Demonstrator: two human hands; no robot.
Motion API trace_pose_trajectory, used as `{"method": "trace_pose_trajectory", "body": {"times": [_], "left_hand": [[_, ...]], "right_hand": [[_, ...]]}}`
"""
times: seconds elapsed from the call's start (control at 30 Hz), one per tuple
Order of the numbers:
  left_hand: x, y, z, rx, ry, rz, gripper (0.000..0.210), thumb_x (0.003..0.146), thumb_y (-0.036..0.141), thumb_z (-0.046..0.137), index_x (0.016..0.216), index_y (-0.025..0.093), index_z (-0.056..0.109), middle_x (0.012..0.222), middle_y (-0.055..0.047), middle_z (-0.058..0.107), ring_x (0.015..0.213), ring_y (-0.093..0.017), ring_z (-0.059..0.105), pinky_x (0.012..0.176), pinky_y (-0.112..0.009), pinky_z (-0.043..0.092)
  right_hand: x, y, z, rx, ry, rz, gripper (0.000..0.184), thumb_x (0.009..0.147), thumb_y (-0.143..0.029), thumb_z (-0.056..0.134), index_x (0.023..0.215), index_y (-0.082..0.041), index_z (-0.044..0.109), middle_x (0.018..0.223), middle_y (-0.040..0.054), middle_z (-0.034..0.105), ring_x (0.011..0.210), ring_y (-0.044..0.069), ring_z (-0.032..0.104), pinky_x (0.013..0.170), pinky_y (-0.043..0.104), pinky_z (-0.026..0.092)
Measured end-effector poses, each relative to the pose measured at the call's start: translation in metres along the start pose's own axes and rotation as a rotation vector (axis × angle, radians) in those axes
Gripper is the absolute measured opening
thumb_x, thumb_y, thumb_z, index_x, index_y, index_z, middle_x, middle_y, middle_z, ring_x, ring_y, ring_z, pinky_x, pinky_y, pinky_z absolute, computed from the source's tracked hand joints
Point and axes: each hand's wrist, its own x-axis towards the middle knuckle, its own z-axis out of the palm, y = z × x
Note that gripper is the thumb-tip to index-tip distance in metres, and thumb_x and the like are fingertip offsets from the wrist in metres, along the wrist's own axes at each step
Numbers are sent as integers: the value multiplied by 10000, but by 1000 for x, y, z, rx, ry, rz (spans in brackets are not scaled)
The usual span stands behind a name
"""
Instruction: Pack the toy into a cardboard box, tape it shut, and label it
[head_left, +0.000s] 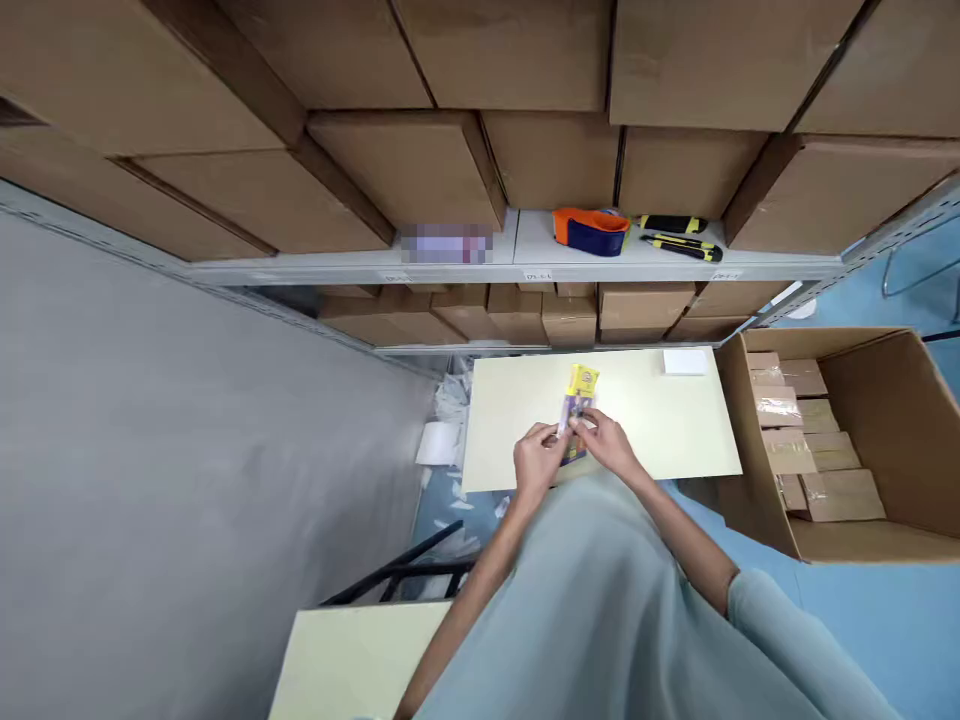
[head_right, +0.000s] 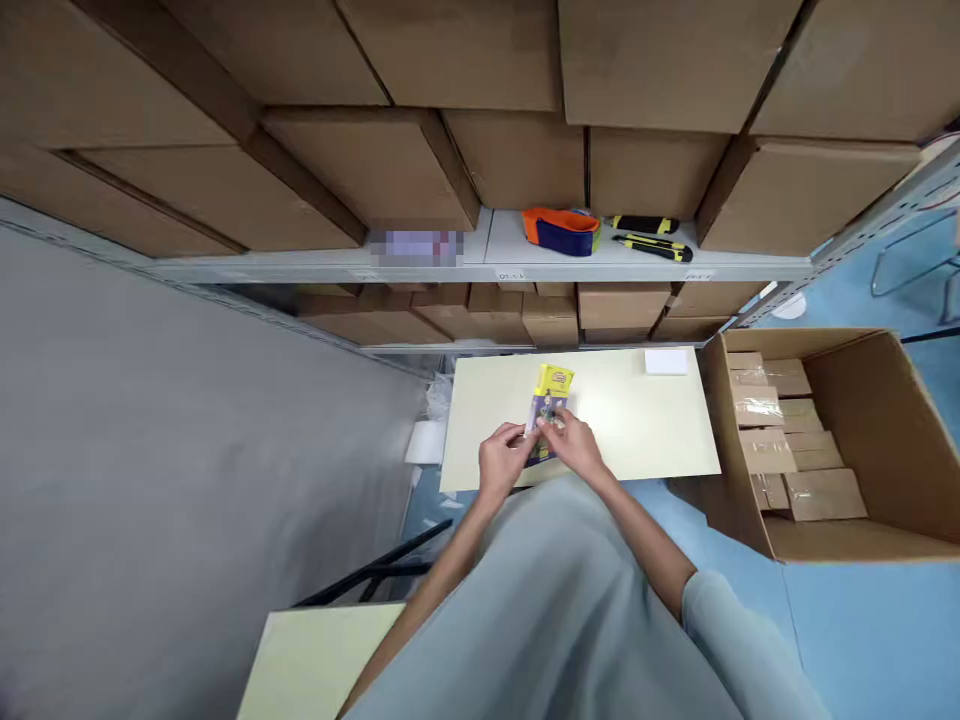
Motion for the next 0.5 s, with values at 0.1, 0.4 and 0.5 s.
{"method": "trace_pose_trajectory", "body": {"times": [0.1, 0.4, 0.5], "left_hand": [[-20, 13, 12, 78, -44, 160, 139, 971, 205, 726, 1051, 216, 840, 914, -31, 755, 805, -160, 729, 780, -262, 576], [-17, 11, 7, -82, 4, 29, 328, 986, 456, 734, 1215, 237, 821, 1128, -94, 771, 1053, -250, 757, 975, -372, 607], [2, -11, -7, -308, 23, -225, 566, 880, 630, 805, 1208, 168, 811, 1219, -153, 776, 1063, -289, 761, 977, -429, 616]], "right_hand": [[-3, 8, 4, 5, 52, 36, 411, 968, -607, 689, 1107, -222, 722, 1000, 97, 839, 970, 297, 809, 847, 371, 623], [-5, 17, -29, 504, -20, -163, 570, 893, -701, 734, 1221, -235, 725, 1297, 97, 798, 1188, 310, 751, 1110, 480, 580], [-16, 7, -47, 563, -141, -153, 575, 903, -675, 765, 1299, -260, 728, 1361, 80, 777, 1252, 320, 729, 1114, 495, 585]]}}
